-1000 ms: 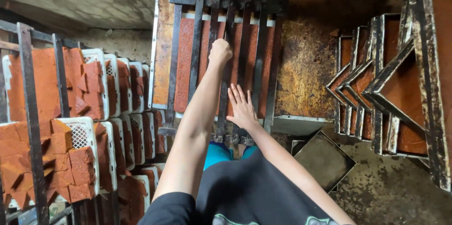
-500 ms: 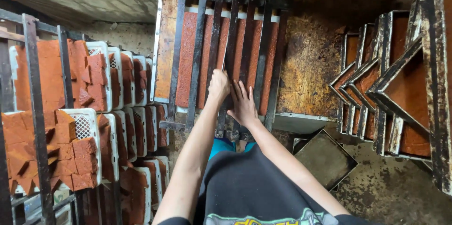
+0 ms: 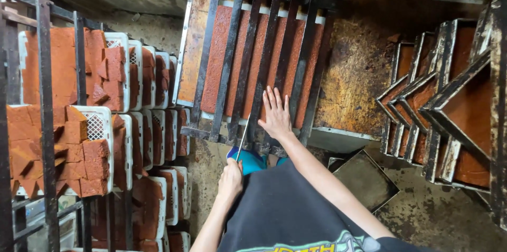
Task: Cutting large rectangular sheets of bread into smaller pieces using a metal grid guide and a knife in a bakery production area.
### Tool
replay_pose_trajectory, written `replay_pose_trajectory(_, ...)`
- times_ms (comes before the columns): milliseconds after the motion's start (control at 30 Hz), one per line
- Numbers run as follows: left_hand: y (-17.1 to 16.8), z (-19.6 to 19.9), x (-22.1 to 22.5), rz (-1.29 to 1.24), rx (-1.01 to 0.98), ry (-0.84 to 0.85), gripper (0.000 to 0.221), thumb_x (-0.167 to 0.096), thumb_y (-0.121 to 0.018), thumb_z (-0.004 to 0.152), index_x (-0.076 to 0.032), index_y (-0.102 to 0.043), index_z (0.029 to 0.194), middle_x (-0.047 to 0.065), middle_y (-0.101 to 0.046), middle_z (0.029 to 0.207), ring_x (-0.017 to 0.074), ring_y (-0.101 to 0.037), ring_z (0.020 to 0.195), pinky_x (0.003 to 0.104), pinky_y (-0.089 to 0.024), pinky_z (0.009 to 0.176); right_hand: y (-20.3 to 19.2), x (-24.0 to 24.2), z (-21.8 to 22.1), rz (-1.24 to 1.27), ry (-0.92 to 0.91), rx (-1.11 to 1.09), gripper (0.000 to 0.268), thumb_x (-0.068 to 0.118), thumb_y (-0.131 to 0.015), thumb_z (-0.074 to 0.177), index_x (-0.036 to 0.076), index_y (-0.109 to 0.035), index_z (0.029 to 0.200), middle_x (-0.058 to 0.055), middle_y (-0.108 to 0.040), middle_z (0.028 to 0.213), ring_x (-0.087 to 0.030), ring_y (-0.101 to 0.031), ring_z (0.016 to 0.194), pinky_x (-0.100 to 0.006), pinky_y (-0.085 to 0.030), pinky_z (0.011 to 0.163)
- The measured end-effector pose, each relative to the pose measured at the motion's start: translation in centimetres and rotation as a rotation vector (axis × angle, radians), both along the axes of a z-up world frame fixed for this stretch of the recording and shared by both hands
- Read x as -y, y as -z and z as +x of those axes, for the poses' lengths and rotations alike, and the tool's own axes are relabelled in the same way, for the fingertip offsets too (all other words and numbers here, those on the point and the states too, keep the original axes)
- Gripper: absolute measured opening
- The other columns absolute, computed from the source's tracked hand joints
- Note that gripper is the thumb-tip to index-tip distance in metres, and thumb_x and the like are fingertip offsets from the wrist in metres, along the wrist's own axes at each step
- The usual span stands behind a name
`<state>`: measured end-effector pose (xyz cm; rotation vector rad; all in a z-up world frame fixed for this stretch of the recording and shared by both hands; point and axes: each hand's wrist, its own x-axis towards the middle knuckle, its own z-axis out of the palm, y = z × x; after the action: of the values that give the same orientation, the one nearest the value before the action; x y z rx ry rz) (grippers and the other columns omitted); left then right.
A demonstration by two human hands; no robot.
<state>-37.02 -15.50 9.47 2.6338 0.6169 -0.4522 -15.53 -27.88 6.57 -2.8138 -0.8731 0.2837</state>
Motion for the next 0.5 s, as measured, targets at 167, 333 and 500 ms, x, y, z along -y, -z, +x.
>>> replay_pose_trajectory(167,-1.5,6.2,-0.2,-0.318,-0.400,-0.263,0.035,-0.037,-0.030,0.108,-0.004,-0.042,0.110,0.032,-0.070,0.105,0.0521,-0.068,0.108,0.064,-0.054,0.092,-0.3,-0.6,-0.2,-0.031,-0.023,0.027,0.108,0.050,-0.078,0.074,0.007,-0.027,0.160,-0.015,-0.012,0.170,-0.033,-0.008,0.157,-0.062,-0.010,0.124)
replay_pose_trajectory(333,-7.3,2.8,0.5,-0.413,-0.332,-0.292,0.040,-0.033,-0.031,0.110,0.003,-0.044,0.120,0.041,-0.064,0.111,0.0571,-0.063,0.113,0.067,-0.052,0.095,-0.6,0.1,-0.6,-0.008,0.007,-0.016,0.107,0.047,-0.077,0.074,0.007,-0.027,0.159,-0.014,-0.013,0.170,-0.034,-0.009,0.157,-0.062,-0.011,0.124)
replay_pose_trajectory(500,-3.1,0.0,0.9,-0.321,-0.445,-0.323,0.039,-0.042,-0.031,0.108,-0.005,-0.043,0.110,0.030,-0.069,0.107,0.0532,-0.067,0.105,0.064,-0.051,0.089,0.8,0.5,-0.9,-0.022,-0.005,0.057,0.110,0.051,-0.076,0.076,0.007,-0.022,0.161,-0.012,-0.009,0.171,-0.033,-0.007,0.157,-0.061,-0.010,0.124)
